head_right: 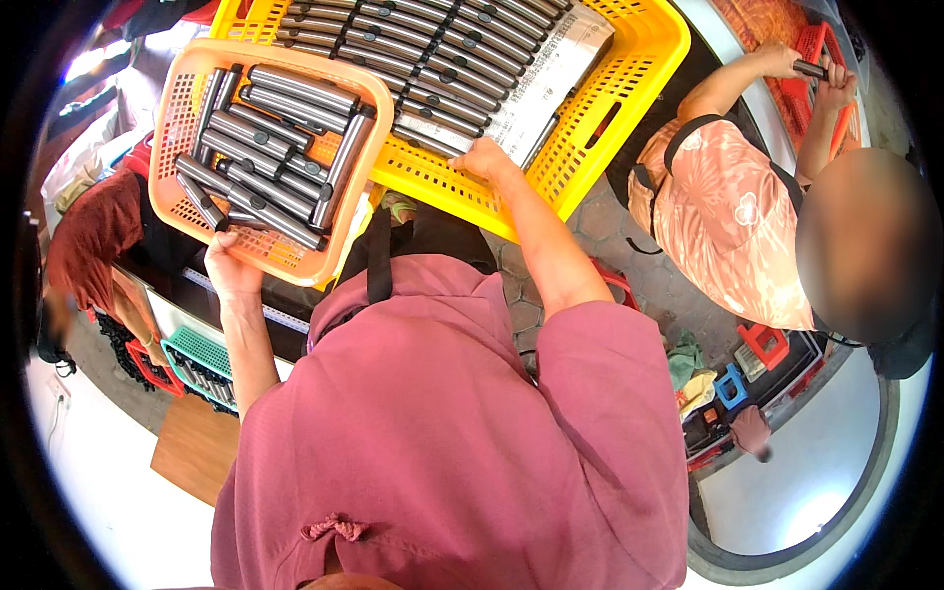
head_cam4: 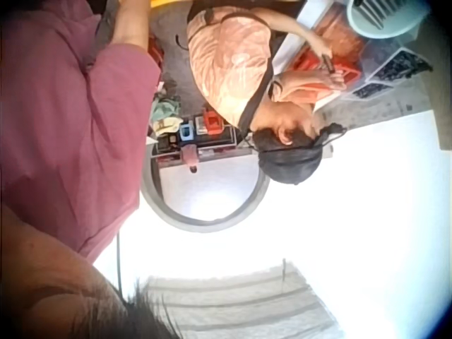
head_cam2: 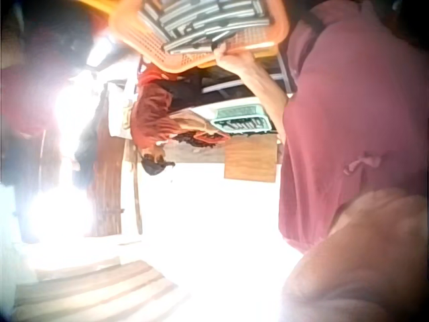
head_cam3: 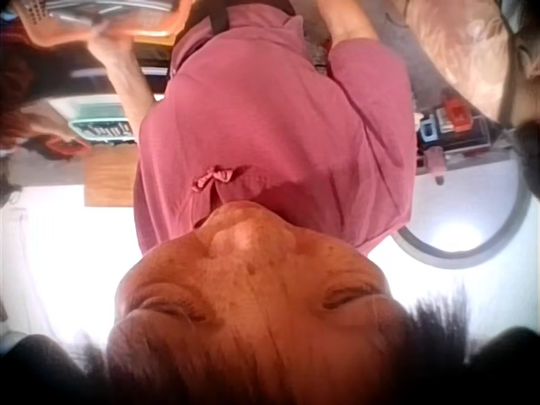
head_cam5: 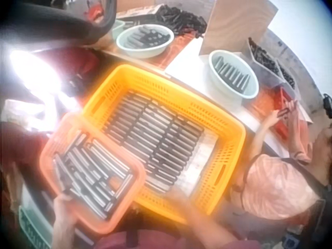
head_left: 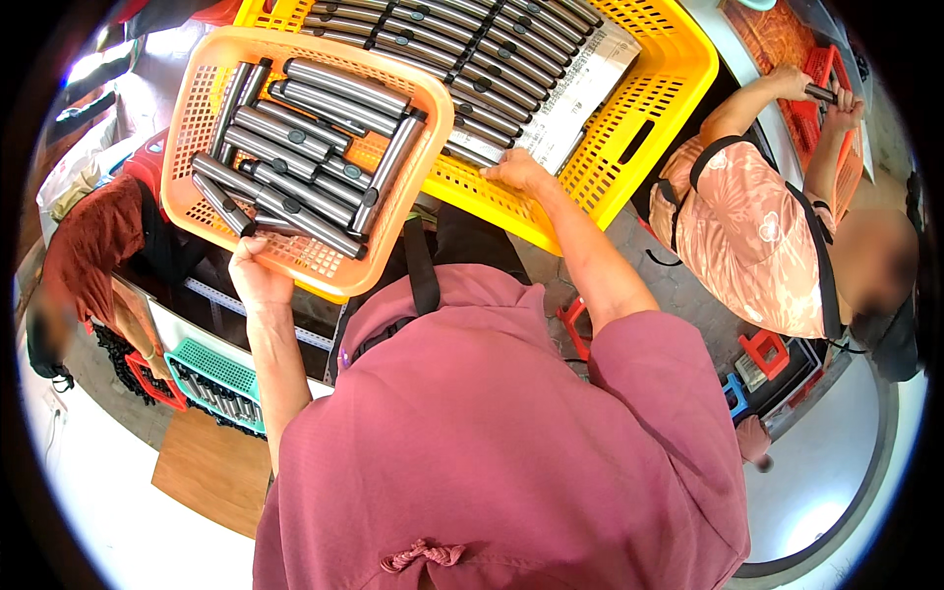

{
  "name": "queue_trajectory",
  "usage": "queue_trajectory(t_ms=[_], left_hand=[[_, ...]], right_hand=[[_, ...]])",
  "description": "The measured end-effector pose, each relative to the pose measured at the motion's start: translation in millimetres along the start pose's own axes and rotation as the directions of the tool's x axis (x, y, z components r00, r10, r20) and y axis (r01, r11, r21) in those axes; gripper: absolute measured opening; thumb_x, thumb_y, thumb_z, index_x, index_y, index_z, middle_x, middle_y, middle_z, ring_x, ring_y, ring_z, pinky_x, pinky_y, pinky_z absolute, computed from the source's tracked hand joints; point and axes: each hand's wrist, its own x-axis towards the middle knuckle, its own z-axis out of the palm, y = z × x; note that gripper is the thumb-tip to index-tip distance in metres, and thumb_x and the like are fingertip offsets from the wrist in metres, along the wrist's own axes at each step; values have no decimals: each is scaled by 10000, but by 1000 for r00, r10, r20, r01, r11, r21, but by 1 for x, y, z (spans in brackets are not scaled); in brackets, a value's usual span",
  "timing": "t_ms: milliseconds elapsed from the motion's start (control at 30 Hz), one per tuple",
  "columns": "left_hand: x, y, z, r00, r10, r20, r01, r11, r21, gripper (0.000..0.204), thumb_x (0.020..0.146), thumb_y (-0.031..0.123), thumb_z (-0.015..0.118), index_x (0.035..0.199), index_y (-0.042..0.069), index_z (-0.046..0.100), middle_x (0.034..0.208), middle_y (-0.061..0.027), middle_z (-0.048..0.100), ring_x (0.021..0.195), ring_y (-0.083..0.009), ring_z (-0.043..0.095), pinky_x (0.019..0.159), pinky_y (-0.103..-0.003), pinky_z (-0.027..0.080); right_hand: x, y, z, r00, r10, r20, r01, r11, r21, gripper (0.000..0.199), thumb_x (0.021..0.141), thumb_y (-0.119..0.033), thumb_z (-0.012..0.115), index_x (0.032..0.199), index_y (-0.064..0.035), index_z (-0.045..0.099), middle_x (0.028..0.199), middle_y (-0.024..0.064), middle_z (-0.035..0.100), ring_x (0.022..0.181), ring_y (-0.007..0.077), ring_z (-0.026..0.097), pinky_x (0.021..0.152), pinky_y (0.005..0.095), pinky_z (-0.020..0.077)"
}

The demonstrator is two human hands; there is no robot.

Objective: The person transfers cylindrical metal parts from an orange basket into a yellow basket lined with newspaper. They place the parts one by one into the yellow basket, arranging them in rows. Another person is visible in the background working at a separate station.

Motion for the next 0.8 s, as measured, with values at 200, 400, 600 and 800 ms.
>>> queue_trajectory(t_ms=[200, 400, 600, 800], left_hand=[[-1, -1, 0, 1000, 5, -14, -5, 1000, -7, 344, 676, 34, 484, 1008, 10, 572, 851, -136, 625, 824, -354, 615, 824, -559, 499], [-4, -1, 4, 1000, 12, 11, -12, 1000, -18, 390, 688, 21, 469, 1066, -2, 559, 887, -152, 629, 847, -368, 615, 824, -563, 499], [-1, -3, 4, 999, 32, 0, -32, 999, -17, 402, 686, 11, 464, 1075, -2, 564, 944, -153, 632, 884, -355, 616, 850, -537, 499], [0, -3, 1, 1000, 17, 7, -17, 999, -47, 381, 682, 3, 460, 1047, -7, 568, 946, -151, 633, 893, -344, 614, 873, -503, 499]], right_hand=[[-8, 5, -8, 984, 129, 125, -170, 894, 415, 246, 827, -220, 743, 762, -36, 592, 657, 34, 570, 509, 113, 497, 437, 250, 394], [-6, 8, -5, 978, 172, 120, -208, 709, 674, 238, 858, -220, 713, 784, -24, 600, 633, 33, 580, 502, 109, 522, 442, 232, 436], [-4, -1, 7, 991, 110, -76, -86, 961, 261, 300, 873, -250, 672, 729, 5, 607, 588, 72, 599, 476, 140, 560, 457, 258, 459], [4, 2, 8, 971, 14, -237, -28, 998, -55, 446, 880, -363, 615, 699, 44, 632, 597, 124, 623, 493, 197, 607, 508, 319, 496]])
